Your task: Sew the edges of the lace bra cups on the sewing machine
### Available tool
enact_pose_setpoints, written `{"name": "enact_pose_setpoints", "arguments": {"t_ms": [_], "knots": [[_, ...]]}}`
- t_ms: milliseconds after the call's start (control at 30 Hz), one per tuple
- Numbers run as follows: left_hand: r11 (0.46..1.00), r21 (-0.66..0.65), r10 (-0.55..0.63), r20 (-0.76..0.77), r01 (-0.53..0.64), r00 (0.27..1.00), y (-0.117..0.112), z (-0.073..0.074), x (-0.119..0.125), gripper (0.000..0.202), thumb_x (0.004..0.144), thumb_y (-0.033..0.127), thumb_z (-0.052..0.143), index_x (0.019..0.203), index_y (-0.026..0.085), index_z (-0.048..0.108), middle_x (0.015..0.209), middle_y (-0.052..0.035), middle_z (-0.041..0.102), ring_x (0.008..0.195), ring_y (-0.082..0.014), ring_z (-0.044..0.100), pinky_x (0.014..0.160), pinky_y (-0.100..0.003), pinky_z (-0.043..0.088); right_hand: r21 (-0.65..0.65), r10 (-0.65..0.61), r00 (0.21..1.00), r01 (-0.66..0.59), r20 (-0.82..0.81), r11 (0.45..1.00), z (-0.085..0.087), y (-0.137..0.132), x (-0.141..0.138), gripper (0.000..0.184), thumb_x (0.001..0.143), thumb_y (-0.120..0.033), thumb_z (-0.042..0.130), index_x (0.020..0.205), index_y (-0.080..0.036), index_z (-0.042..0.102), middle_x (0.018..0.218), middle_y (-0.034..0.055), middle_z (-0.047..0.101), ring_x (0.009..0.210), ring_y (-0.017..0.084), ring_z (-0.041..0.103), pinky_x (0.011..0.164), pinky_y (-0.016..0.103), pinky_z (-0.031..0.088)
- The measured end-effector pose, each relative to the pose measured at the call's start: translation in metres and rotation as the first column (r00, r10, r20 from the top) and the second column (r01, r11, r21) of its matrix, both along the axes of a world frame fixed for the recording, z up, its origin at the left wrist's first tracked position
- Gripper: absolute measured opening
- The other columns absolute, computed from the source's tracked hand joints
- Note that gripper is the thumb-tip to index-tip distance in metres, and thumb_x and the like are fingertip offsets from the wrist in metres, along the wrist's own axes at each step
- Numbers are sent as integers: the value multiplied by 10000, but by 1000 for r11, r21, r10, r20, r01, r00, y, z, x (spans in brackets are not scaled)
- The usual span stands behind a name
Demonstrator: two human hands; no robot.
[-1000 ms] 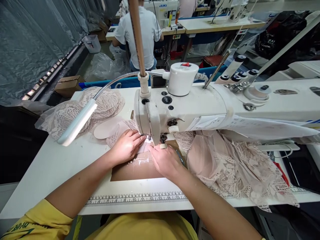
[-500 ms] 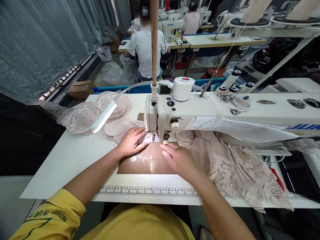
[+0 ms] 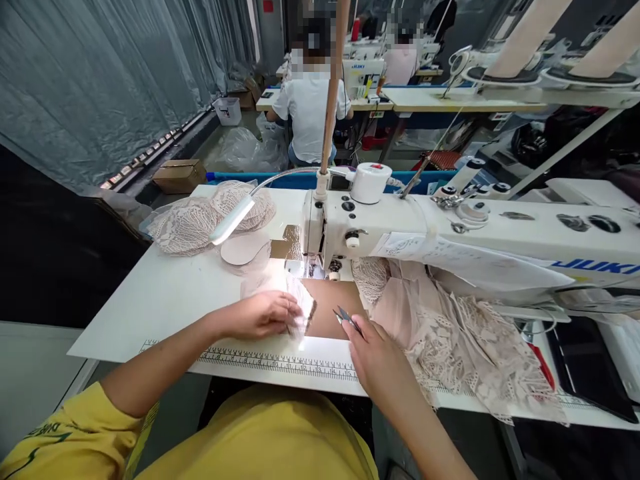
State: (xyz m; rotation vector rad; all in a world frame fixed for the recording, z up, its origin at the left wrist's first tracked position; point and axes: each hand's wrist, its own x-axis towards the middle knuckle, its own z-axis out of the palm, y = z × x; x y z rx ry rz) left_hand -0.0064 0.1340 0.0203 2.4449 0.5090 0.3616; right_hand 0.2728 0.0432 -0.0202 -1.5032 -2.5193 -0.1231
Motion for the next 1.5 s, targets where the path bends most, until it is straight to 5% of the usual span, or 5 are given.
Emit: {"name": "enact_pose_setpoints", "arguments": {"t_ms": [200, 400, 667, 933, 1500], "knots": [[984, -83, 160, 48, -155, 986, -17, 16, -8, 382, 826, 285, 607, 1196, 189, 609, 1285, -109, 576, 1217, -226, 504, 1051, -394, 407, -12, -6, 994, 8, 113, 1000, 8, 16, -15, 465, 771, 20, 415, 1187, -106, 579, 1087, 132, 640, 887, 241, 603, 746, 348, 531], [741, -258, 616, -106, -619, 781, 24, 1, -24, 647, 717, 365, 701, 1297, 143, 518, 1264, -149, 577, 1154, -287, 548, 971, -429, 452, -11, -84, 986, 86, 147, 996, 1, 30, -17, 483, 740, 62, 415, 1163, -82, 597, 944, 125, 669, 751, 212, 622, 661, 315, 526], [572, -744, 510, -6, -344, 860, 28, -15, -18, 300, 745, 347, 677, 946, 126, 644, 874, -52, 653, 738, -150, 602, 640, -241, 462, -189, -109, 982, 79, -156, 979, 26, 34, -17, 404, 947, -217, 336, 1304, -179, 521, 1083, 86, 700, 867, 200, 687, 663, 314, 559], [425, -880, 480, 20, -213, 877, 20, -9, -16, 351, 732, 409, 722, 944, 130, 696, 854, -54, 678, 749, -154, 604, 685, -265, 460, -388, -63, 836, -185, -545, 903, 50, 70, -55, 398, 950, -363, 389, 1254, -212, 597, 1240, 75, 633, 1160, 241, 574, 981, 432, 459], [473, -867, 377, 40, -156, 925, 25, -10, -18, 301, 784, 385, 677, 900, 110, 722, 757, -28, 649, 681, -123, 537, 609, -227, 401, -556, -204, 642, -410, -739, 723, 37, 89, -72, 307, 851, -323, 574, 1116, -202, 671, 1071, 56, 700, 976, 220, 644, 882, 376, 513]]}}
